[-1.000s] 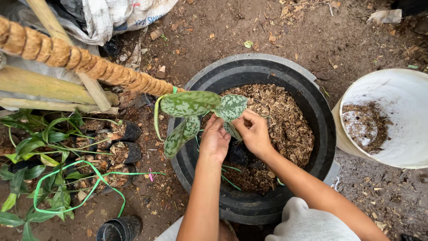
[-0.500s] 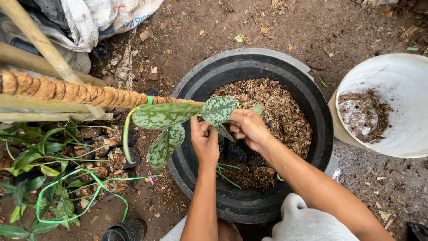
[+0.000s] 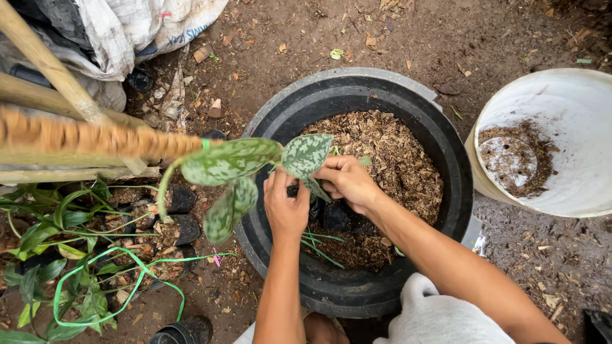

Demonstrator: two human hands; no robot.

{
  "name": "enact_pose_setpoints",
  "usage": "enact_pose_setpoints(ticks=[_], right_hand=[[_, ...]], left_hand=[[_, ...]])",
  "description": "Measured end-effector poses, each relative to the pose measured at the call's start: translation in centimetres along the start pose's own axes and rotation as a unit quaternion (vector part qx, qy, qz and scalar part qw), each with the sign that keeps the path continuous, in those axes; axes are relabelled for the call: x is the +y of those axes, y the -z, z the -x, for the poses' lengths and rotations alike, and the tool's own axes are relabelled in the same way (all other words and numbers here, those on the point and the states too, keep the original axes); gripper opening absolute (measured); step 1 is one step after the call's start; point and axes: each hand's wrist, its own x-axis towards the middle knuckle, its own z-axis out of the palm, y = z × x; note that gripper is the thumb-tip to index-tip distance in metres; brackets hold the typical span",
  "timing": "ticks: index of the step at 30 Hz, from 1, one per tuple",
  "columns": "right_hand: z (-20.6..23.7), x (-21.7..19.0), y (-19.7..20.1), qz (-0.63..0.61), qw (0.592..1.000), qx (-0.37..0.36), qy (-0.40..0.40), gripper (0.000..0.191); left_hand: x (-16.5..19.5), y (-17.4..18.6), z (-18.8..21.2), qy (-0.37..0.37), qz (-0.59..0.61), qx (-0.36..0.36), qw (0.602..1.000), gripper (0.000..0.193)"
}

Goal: The person ties a potted plant to a vertical stake using green plastic ties. They wrap the ties around the stem and stake, then use scissors to trim the excess. The person repeats this process at multiple points along the stem.

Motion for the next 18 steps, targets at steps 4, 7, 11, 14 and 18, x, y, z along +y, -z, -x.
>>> enact_pose_setpoints(ticks=[4,7,11,14,18], right_hand=[[-0.2,0.9,0.1,0.068,0.995,0.032,0.059,0.015],[-0.1,0.9,0.2,0.186,0.965,0.03,0.182,0.012],[0.3,0.2,0.4,0.369,0.887,0.046,0.275,0.012],[0.3,-0.1,0.5,0.399,0.883,0.045,0.243,0.013],[-0.4,0.5,0.7,0.266,0.921,-0.025,0.284,0.015]], left_hand=[[1.4,0.7,-0.6,-0.009,0.047,-0.021,0.999,0.069],[2.4,1.4,-1.3,-0.02,0.012,-0.006,1.0,0.055],[3.0,2.4,-1.9,0.093,0.117,-0.046,0.988,0.082],[2.5,2.7,-2.3,0.121,0.122,-0.069,0.983,0.068],[1.1,2.0,-2.1,0.133,0.09,-0.056,0.985,0.042]])
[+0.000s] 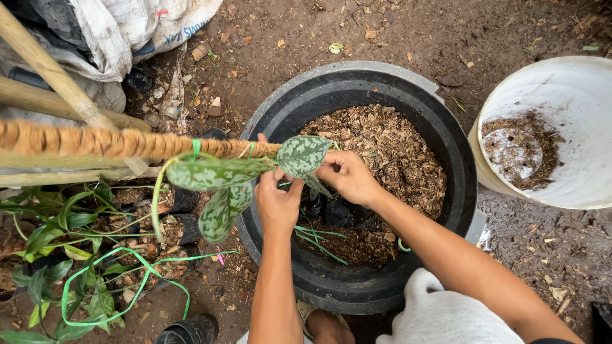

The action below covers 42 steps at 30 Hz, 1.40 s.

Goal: The person ties a potted plant to a vertical stake using green plastic ties. They wrap the ties around the stem and stake, then use scissors to trim the excess. The person repeats this process at multiple points along the stem.

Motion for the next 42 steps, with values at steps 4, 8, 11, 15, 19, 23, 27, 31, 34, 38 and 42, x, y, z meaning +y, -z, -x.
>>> enact_pose_setpoints(ticks=[4,8,11,15,19,23,27,31,34,38,42], right_hand=[[0.2,1.0,0.0,-0.178,0.958,0.009,-0.226,0.01],[0.3,1.3,-0.1,-0.164,0.969,0.026,-0.183,0.01],[0.4,1.1,-0.4,-0.184,0.964,0.024,-0.192,0.011],[0.1,0.8,-0.3,-0.234,0.943,0.034,-0.235,0.009],[-0.1,1.0,0.0,-0.204,0.955,0.027,-0.214,0.009],[-0.1,1.2,0.2,-0.092,0.987,0.016,-0.13,0.009],[-0.3,0.2,0.5,0.049,0.995,0.026,-0.082,0.011],[-0.2,-1.7,0.4,0.159,0.985,0.05,-0.04,0.013],[0.3,-2.8,0.1,0.24,0.969,0.065,0.005,0.013],[0.6,-3.6,0.0,0.322,0.942,0.068,0.062,0.01],[0.4,-3.9,0.0,0.332,0.936,0.08,0.084,0.011]], left_hand=[[-1.0,-0.6,0.1,-0.031,0.001,0.007,1.0,0.057],[-0.9,-0.9,0.2,-0.114,0.051,0.019,0.992,0.042],[-0.5,-0.8,0.2,-0.097,0.033,0.014,0.995,0.024],[-0.2,-0.8,-0.3,-0.099,0.048,0.014,0.994,0.018],[0.3,-0.7,-0.5,-0.123,-0.007,0.0,0.992,0.024],[0.9,-0.4,-0.8,-0.093,-0.001,-0.031,0.995,0.023],[1.6,-0.1,-1.0,-0.076,-0.022,-0.043,0.996,0.024],[1.8,-0.4,-0.8,-0.049,-0.029,-0.032,0.998,0.026],[1.3,-0.8,-0.9,-0.007,-0.057,-0.02,0.998,0.019],[0.6,-0.9,-1.4,-0.011,-0.05,-0.024,0.998,0.011],[0.0,-1.3,-1.4,0.005,-0.016,-0.009,1.0,0.013]])
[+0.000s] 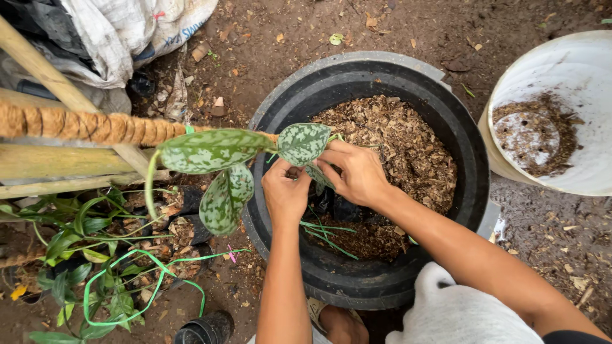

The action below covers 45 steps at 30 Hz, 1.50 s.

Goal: The person ties a potted plant to a vertical stake using green plastic ties. They wrap the ties around the stem and stake, then use scissors to trim the excess. The person repeats this process at multiple points along the stem.

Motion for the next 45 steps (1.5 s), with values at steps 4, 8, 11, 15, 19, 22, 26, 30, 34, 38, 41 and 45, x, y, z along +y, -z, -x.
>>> enact_pose_setpoints(ticks=[4,8,11,15,19,22,26,30,34,38,41,45], right_hand=[[0.2,-0.2,-0.4,-0.039,0.999,0.01,-0.032,0.014],[0.5,0.9,-1.4,-0.121,0.99,0.015,-0.074,0.014],[0.9,2.1,-2.3,-0.183,0.977,0.02,-0.103,0.014],[1.0,3.1,-3.4,-0.395,0.898,-0.01,-0.196,0.014],[0.8,2.9,-3.2,-0.496,0.799,-0.056,-0.336,0.013],[0.8,2.3,-3.2,-0.523,0.773,-0.044,-0.357,0.012],[0.9,2.3,-3.3,-0.517,0.78,-0.039,-0.351,0.012],[0.8,2.8,-3.3,-0.452,0.861,-0.014,-0.231,0.012],[0.7,2.4,-2.7,-0.28,0.943,0.043,-0.177,0.014],[1.0,1.3,-2.1,-0.184,0.965,0.08,-0.169,0.015],[1.1,1.1,-1.7,-0.174,0.967,0.077,-0.167,0.015],[0.8,1.9,-2.1,-0.207,0.964,0.053,-0.157,0.016]], left_hand=[[-1.4,-1.0,0.1,0.07,0.064,0.01,0.995,0.013],[-3.6,-1.8,0.2,0.128,0.279,-0.041,0.951,0.019],[-4.6,-2.5,0.6,0.189,0.347,-0.05,0.917,0.019],[-4.7,-2.9,1.3,0.171,0.421,-0.052,0.889,0.016],[-4.7,-3.4,1.3,0.173,0.447,-0.036,0.877,0.021],[-5.3,-3.8,1.3,0.179,0.436,-0.017,0.882,0.021],[-5.8,-4.0,1.6,0.136,0.447,-0.023,0.884,0.019],[-5.2,-3.6,1.6,0.129,0.416,-0.015,0.9,0.023],[-3.7,-3.2,1.3,0.056,0.295,-0.013,0.954,0.025],[-2.3,-2.7,1.1,-0.032,0.212,-0.008,0.977,0.026],[-1.6,-2.4,1.1,-0.027,0.139,-0.009,0.99,0.025],[-0.9,-1.8,1.0,-0.037,0.077,0.0,0.996,0.024]])
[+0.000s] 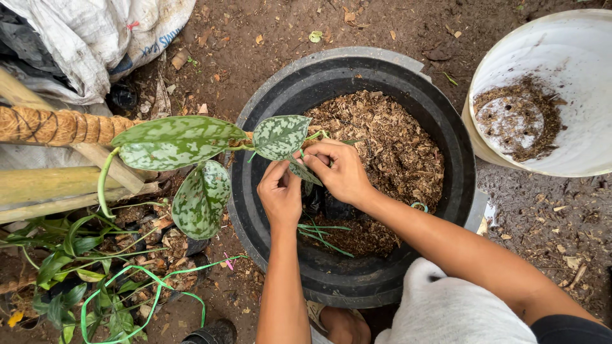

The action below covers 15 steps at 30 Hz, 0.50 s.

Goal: The person ties a potted plant to a vertical stake using green plastic ties. They wrap the ties around the stem and stake, then use scissors to trim the excess. The person repeats this process at multiple points along the stem.

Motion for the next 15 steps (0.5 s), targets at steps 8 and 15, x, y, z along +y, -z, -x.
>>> enact_pose_setpoints(ticks=[8,15], right_hand=[[-0.3,1.9,-0.6,-0.113,0.993,-0.023,-0.025,0.015],[-0.7,1.8,-0.3,-0.347,0.897,-0.072,-0.265,0.013]], left_hand=[[0.0,-0.3,-0.3,0.045,0.025,-0.004,0.999,0.028],[-1.0,-0.6,-0.5,0.053,0.072,-0.036,0.995,0.03]])
